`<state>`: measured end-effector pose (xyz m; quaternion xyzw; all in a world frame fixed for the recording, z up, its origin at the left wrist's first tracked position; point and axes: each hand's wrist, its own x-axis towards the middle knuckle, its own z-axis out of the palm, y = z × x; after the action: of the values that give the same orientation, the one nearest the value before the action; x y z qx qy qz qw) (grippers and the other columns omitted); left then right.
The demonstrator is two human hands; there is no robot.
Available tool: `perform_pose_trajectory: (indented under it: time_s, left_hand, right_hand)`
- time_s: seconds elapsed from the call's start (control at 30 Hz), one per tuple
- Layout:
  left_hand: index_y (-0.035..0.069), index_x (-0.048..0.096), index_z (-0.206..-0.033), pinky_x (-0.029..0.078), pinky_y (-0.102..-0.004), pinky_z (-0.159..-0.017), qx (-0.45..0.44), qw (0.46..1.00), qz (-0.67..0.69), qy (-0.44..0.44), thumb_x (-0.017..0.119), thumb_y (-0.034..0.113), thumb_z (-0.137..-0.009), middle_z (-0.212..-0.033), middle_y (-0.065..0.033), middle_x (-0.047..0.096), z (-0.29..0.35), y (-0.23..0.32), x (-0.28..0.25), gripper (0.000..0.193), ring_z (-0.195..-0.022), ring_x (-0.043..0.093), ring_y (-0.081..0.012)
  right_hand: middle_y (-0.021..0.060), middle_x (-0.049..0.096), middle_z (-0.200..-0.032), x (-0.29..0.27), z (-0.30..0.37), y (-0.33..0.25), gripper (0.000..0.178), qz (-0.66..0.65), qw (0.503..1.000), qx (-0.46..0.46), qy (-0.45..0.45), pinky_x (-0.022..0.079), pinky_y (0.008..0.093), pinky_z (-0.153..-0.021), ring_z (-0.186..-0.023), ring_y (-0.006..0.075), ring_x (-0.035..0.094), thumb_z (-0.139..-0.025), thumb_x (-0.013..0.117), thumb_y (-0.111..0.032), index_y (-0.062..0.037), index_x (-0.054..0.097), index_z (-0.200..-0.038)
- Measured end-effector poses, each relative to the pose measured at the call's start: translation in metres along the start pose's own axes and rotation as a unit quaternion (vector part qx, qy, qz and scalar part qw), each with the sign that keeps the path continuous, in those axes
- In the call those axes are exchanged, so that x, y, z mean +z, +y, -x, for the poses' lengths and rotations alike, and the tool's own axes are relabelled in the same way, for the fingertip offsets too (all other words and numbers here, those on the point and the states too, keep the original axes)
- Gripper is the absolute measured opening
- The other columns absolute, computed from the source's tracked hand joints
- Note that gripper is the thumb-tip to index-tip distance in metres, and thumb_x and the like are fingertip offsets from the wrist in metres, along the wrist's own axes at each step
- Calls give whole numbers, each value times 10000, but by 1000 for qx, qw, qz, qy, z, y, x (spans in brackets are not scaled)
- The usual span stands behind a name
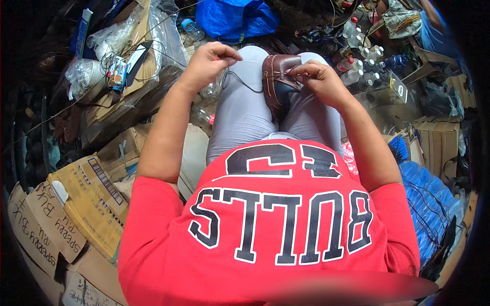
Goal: Hand-stitch the leather components of a shoe upper.
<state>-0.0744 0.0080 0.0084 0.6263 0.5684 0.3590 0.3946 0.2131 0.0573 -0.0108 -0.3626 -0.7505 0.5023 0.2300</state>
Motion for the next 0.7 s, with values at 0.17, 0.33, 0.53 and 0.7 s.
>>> perform_pose_trajectory:
  time_s: [0.17, 0.33, 0.53, 0.7]
  left_hand:
    - [77, 704, -930, 402, -239, -728, 64, 998, -21, -7, 599, -28, -780, -792, -5, 550, 12, 20, 27, 210, -793, 491, -108]
    - [112, 721, -911, 374, -238, -665, 95, 995, -30, -2, 611, -25, -759, -697, 1, 465, 13, 17, 36, 232, -703, 434, -122]
    - [134, 725, -904, 375, -251, -679, 114, 990, -81, -8, 621, -17, -756, -689, -5, 468, 12, 17, 38, 235, -721, 442, -140]
    - [137, 724, -899, 378, -264, -675, 171, 973, -156, 11, 646, 14, -754, -680, -18, 471, 12, 22, 39, 205, -716, 443, -150]
  right_hand:
    - [27, 608, -902, -1, -4, -4, 219, -53, 997, 10, -51, 451, 242, -806, -873, 117, 579, -811, 550, 75, -28, 675, -959]
    - [28, 574, -955, -3, -9, -1, 218, -142, 986, 35, -82, 439, 235, -856, -923, 123, 564, -823, 520, 92, -23, 673, -928]
    - [22, 569, -916, -4, -10, 2, 194, -109, 991, 34, -71, 440, 234, -847, -907, 123, 565, -816, 542, 77, -22, 673, -918]
    - [24, 585, -905, -5, -10, 2, 185, -104, 991, 35, -73, 443, 235, -828, -895, 124, 571, -802, 567, 61, -26, 679, -921]
